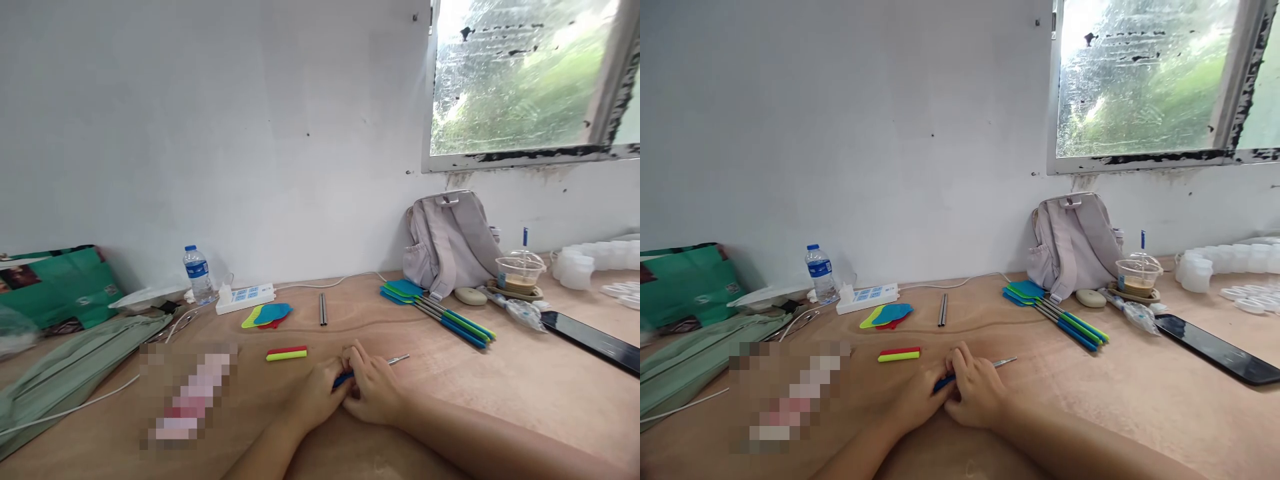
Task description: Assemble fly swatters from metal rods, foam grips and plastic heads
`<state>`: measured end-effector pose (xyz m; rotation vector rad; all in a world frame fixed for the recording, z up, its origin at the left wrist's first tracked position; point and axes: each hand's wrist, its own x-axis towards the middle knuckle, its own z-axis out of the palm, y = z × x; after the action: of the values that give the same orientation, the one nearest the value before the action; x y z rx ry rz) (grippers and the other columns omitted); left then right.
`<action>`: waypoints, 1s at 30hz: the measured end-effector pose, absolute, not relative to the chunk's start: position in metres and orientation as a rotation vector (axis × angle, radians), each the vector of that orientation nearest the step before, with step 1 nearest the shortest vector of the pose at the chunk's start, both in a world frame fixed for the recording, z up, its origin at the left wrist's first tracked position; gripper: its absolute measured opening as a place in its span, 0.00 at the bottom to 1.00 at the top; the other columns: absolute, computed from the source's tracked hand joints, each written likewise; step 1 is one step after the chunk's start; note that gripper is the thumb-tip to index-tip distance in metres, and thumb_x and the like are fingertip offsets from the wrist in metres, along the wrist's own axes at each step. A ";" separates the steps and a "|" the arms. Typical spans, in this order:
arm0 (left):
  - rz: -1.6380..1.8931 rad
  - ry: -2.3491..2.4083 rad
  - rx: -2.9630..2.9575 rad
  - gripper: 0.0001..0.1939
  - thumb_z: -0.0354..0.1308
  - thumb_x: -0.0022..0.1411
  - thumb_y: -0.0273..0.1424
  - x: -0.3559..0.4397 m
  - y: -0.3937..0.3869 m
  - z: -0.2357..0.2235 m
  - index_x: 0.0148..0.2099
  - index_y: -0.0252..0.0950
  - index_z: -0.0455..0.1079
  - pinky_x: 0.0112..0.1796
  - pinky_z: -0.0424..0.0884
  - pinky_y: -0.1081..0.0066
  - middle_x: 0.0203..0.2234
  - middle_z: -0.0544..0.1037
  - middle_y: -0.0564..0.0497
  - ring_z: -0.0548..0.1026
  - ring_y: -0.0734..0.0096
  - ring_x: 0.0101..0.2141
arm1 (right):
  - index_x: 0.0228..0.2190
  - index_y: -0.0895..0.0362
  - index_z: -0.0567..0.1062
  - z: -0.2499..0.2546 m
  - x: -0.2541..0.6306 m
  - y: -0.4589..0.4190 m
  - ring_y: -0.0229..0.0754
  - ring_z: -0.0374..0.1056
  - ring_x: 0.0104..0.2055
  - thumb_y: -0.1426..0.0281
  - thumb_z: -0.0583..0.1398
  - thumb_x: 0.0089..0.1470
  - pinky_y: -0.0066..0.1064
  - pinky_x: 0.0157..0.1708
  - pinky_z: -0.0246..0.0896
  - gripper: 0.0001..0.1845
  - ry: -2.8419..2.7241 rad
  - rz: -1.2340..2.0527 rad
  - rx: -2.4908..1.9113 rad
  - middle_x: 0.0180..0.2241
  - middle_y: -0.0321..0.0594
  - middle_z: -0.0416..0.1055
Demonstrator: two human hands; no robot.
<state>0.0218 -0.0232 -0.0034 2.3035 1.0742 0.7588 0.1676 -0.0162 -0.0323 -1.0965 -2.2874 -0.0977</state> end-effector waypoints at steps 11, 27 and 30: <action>0.856 1.289 2.295 0.07 0.55 0.53 0.34 0.002 -0.009 0.006 0.33 0.39 0.73 0.34 0.64 0.73 0.30 0.77 0.52 0.72 0.69 0.32 | 0.31 0.55 0.60 -0.019 0.189 0.007 0.40 0.63 0.29 0.73 0.52 0.43 0.27 0.24 0.42 0.09 -2.347 0.180 -1.368 0.29 0.38 0.68; 0.890 1.216 2.356 0.05 0.54 0.55 0.31 0.000 -0.021 0.013 0.32 0.38 0.71 0.33 0.64 0.73 0.29 0.75 0.52 0.71 0.71 0.32 | 0.30 0.55 0.62 -0.026 0.178 0.002 0.39 0.65 0.25 0.71 0.53 0.43 0.27 0.22 0.38 0.08 -2.204 0.052 -1.464 0.25 0.35 0.71; 0.864 1.235 2.415 0.05 0.54 0.55 0.31 0.000 -0.020 0.013 0.33 0.38 0.70 0.34 0.64 0.71 0.30 0.75 0.51 0.70 0.69 0.33 | 0.29 0.55 0.63 -0.025 0.178 0.001 0.39 0.65 0.26 0.71 0.53 0.42 0.27 0.22 0.39 0.07 -2.219 0.057 -1.408 0.25 0.35 0.71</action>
<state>0.0005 -0.0195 0.0132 2.4148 1.2348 0.8635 0.1779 0.0006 -0.0246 -1.4079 -2.2191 0.0570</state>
